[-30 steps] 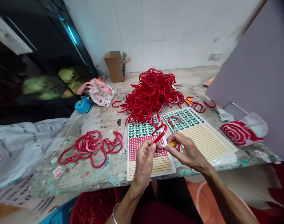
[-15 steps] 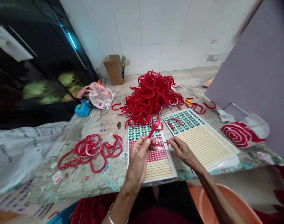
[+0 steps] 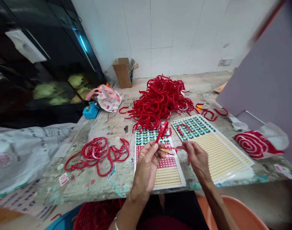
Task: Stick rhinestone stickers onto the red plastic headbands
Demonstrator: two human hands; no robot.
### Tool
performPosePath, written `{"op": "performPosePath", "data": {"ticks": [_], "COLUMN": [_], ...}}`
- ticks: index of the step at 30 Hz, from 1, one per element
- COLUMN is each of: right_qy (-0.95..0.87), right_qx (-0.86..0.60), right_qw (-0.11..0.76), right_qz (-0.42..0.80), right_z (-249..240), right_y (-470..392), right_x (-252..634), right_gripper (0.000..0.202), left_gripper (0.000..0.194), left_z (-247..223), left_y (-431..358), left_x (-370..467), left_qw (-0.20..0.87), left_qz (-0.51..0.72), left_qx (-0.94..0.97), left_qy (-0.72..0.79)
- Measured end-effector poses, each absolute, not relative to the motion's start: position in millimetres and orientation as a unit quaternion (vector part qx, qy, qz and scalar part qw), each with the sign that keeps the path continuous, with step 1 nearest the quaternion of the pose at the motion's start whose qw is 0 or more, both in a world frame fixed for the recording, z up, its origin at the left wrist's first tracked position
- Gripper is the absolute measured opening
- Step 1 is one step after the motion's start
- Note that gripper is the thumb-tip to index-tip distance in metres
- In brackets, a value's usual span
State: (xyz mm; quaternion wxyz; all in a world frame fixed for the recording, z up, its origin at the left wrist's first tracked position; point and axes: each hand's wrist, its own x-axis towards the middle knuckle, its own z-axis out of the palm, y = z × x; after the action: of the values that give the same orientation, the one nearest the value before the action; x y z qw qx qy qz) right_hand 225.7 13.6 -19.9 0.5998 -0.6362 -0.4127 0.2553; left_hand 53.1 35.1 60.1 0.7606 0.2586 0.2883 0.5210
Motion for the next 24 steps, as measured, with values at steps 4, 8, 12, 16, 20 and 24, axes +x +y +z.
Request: {"op": "performPosePath", "data": {"ticks": [4,8,12,16,20,24], "right_qy": [-0.3,-0.213,-0.162,-0.204,-0.251,-0.258], "right_qx": [-0.602,-0.461,-0.42,-0.452,-0.474,-0.459], "right_qw": [0.651,0.656,0.698,0.705,0.728,0.776], "right_qz": [0.352,0.558,0.557,0.507,0.428,0.348], "right_z": [-11,7,17,14,23,53], "right_y": [-22,-20,-6,-1,11,29], "right_x": [202,175,169,172,179,188], "right_gripper": [0.029,0.032,0.026,0.023,0.023,0.031], "left_gripper": [0.008,0.009,0.013,0.015,0.02,0.03], "left_z": [51,48,45,41,48,72], "left_y": [33,25,19,20,33,47], "left_x": [63,74,75,73,84,104], "left_qw": [0.747,0.747,0.739,0.737,0.755,0.764], "left_qz": [0.537,0.526,0.525,0.533,0.525,0.545], "left_qx": [0.255,0.272,0.269,0.248,0.241,0.226], "left_qy": [0.297,0.302,0.326,0.332,0.311,0.26]}}
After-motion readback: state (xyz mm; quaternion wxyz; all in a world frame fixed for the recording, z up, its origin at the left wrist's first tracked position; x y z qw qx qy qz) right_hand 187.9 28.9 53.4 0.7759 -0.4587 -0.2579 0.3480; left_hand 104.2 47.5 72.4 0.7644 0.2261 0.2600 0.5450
